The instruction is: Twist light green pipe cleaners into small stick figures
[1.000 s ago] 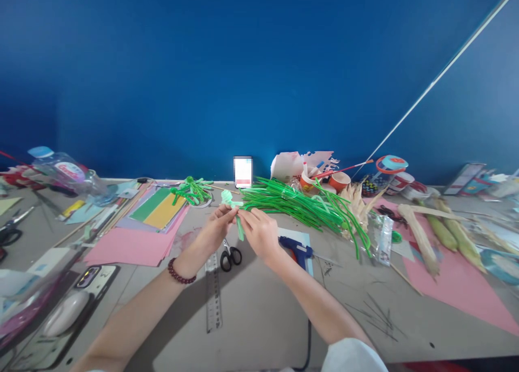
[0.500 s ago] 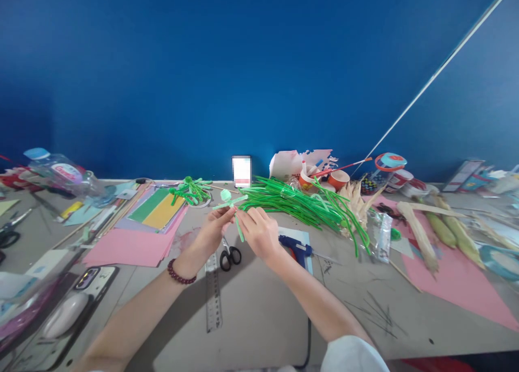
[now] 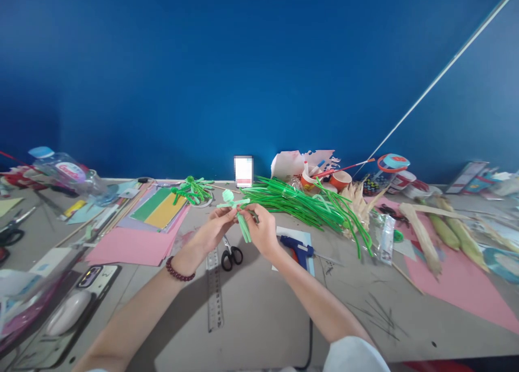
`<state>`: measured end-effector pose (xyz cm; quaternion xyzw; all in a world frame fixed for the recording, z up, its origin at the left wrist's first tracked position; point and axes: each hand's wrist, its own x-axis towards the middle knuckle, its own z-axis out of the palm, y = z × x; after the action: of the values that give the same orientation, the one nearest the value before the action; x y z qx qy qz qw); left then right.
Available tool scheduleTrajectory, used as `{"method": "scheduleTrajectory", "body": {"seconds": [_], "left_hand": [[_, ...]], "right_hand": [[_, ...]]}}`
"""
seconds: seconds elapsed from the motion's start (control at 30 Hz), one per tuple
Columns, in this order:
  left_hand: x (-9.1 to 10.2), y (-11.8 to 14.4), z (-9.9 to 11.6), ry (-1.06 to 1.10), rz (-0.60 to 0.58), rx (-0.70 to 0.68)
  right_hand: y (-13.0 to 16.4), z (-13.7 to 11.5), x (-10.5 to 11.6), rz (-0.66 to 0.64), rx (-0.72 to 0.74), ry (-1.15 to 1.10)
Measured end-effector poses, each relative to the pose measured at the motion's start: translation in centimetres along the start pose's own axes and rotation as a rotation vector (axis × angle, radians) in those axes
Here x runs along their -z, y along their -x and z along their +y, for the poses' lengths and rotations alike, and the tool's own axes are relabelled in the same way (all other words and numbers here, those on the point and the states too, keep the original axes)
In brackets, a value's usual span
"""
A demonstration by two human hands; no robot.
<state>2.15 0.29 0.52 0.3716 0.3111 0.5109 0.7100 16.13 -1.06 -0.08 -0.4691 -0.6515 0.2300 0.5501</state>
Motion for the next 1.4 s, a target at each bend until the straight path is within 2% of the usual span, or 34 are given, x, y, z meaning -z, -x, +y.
{"method": "scheduleTrajectory", "body": {"seconds": [0.23, 0.37, 0.43, 0.5, 0.6, 0.7, 0.77, 0.87, 0.97, 1.03, 1.23, 1.4], "left_hand": [[-0.7, 0.3, -0.1, 0.144, -0.057, 0.107], [-0.8, 0.2, -0.3, 0.138, -0.062, 0.095], [-0.9, 0.3, -0.3, 0.099, -0.018, 0.067], [-1.0, 0.3, -0.3, 0.051, 0.049, 0.043], [-1.1, 0.4, -0.4, 0.005, 0.136, 0.016], [-1.0, 0.3, -0.5, -0.007, 0.161, -0.022], [-0.9, 0.3, -0.6, 0.0, 0.177, -0.043], [-0.9, 0.2, -0.4, 0.006, 0.202, -0.055], [-0.9, 0.3, -0.2, -0.014, 0.145, -0.104], [-0.9, 0.3, -0.1, -0.023, 0.089, -0.128], [-0.9, 0.4, -0.2, 0.035, -0.013, -0.097], [-0.6, 0.4, -0.3, 0.128, -0.1, 0.046]], "right_hand": [[0.3, 0.1, -0.9, -0.054, -0.22, -0.267], [0.2, 0.2, -1.3, -0.079, -0.426, -0.457], [0.0, 0.3, -1.2, -0.06, -0.452, -0.477], [-0.1, 0.3, -1.0, -0.027, -0.38, -0.397], [0.0, 0.1, -0.6, 0.001, -0.175, -0.148], [0.4, 0.0, -0.3, 0.001, 0.03, 0.062], [0.5, -0.1, -0.1, -0.014, 0.118, 0.132], [0.4, -0.1, 0.2, -0.055, 0.157, 0.168], [0.0, -0.2, 0.6, -0.101, 0.14, 0.105], [-0.3, -0.1, 0.7, -0.118, 0.068, 0.014], [-0.5, 0.3, -0.2, -0.147, -0.34, -0.386], [-0.1, -0.3, -0.6, -0.391, -0.703, -0.871]]}}
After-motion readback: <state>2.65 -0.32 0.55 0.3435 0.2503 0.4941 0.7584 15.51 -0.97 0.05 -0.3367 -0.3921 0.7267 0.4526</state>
